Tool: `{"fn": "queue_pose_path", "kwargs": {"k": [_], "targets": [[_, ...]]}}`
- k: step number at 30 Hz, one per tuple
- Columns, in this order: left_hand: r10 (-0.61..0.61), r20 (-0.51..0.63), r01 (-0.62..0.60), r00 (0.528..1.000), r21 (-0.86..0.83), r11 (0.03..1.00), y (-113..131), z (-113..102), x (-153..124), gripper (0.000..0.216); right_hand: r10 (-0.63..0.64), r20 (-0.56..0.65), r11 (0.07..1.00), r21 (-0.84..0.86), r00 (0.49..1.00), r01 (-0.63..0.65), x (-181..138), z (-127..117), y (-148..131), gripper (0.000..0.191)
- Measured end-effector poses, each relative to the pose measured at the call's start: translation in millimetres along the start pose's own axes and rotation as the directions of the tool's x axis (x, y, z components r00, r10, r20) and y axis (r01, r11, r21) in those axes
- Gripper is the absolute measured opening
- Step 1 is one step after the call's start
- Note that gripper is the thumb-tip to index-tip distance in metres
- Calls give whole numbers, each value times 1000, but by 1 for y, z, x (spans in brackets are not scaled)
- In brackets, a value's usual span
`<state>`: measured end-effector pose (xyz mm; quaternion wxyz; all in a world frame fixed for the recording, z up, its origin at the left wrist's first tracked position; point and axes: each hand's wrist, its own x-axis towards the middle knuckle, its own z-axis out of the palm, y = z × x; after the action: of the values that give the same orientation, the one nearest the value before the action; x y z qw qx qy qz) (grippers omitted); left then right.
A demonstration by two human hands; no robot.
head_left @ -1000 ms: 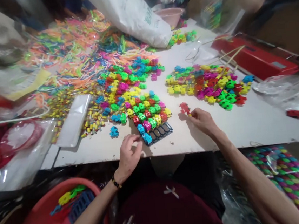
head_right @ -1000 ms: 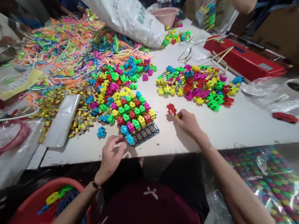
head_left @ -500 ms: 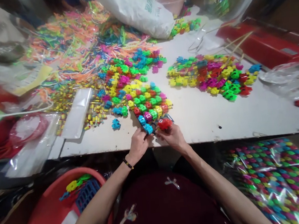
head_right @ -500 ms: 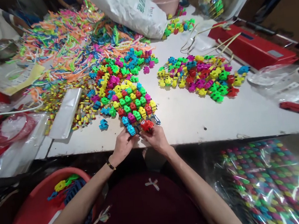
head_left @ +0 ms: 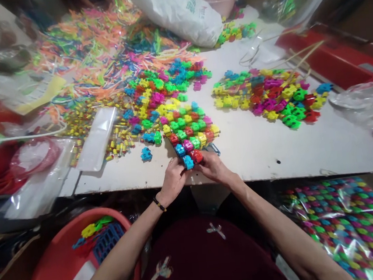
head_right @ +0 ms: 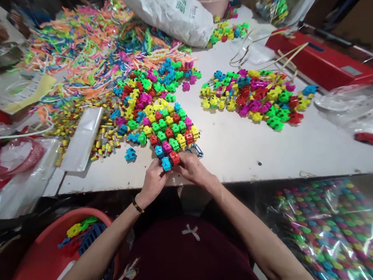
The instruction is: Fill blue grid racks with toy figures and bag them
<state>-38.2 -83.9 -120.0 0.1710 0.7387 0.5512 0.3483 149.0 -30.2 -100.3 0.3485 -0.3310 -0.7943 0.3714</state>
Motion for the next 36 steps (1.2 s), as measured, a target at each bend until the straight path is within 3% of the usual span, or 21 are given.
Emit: {"fn": "queue_pose_path", "kwargs": {"k": [5, 7, 10, 14, 17, 20, 22, 24, 26, 28, 31, 33, 36], "targets": [[-9, -2, 9, 1000, 6, 1000, 7, -16, -6, 8, 4, 116, 1000, -24, 993, -1, 5, -7, -2, 21], [-16, -82, 17, 996, 10, 1000, 21, -30, -8, 7, 19, 126, 1000, -24, 992, -16, 6, -9, -3, 20], [65, -214, -55, 975, 55, 997, 50, -53, -3, 29, 31, 104, 999, -26, 994, -29, 4, -5, -4, 18], [338, 19, -334, 941, 218, 917, 68, -66, 23, 56, 25, -10, 999, -41, 1000, -26, -3, 12, -4, 10], [434, 126, -449, 892, 347, 823, 56, -63, 47, 51, 60, -30, 998, 15, 998, -60, -8, 11, -5, 3], [490, 183, -519, 852, 416, 747, 37, -62, 60, 43, 126, 12, 986, 107, 992, -127, -9, -27, 0, 6], [499, 218, -540, 839, 444, 715, 29, -63, 63, 42, 176, -128, 984, 45, 976, -172, 0, -72, 12, 12], [506, 226, -549, 832, 465, 695, 26, -64, 62, 41, 172, -374, 966, -117, 911, -231, 24, -122, 32, 17], [534, 218, -566, 817, 479, 671, 26, -64, 62, 41, 83, -503, 900, -333, 860, -282, 64, -165, 53, 17], [565, 212, -587, 797, 489, 645, 26, -63, 64, 40, 45, -464, 772, -546, 884, -326, 114, -191, 72, 25], [617, 185, -617, 765, 485, 619, 23, -61, 69, 37, 192, -332, 542, -749, 924, -382, 186, -199, 90, 44], [644, 166, -631, 747, 481, 608, 17, -60, 72, 34, 333, -296, 418, -805, 895, -422, 223, -196, 98, 58], [678, 184, -667, 712, 481, 569, 7, -58, 76, 32, 524, -275, 304, -824, 806, -478, 249, -192, 111, 71]]}}
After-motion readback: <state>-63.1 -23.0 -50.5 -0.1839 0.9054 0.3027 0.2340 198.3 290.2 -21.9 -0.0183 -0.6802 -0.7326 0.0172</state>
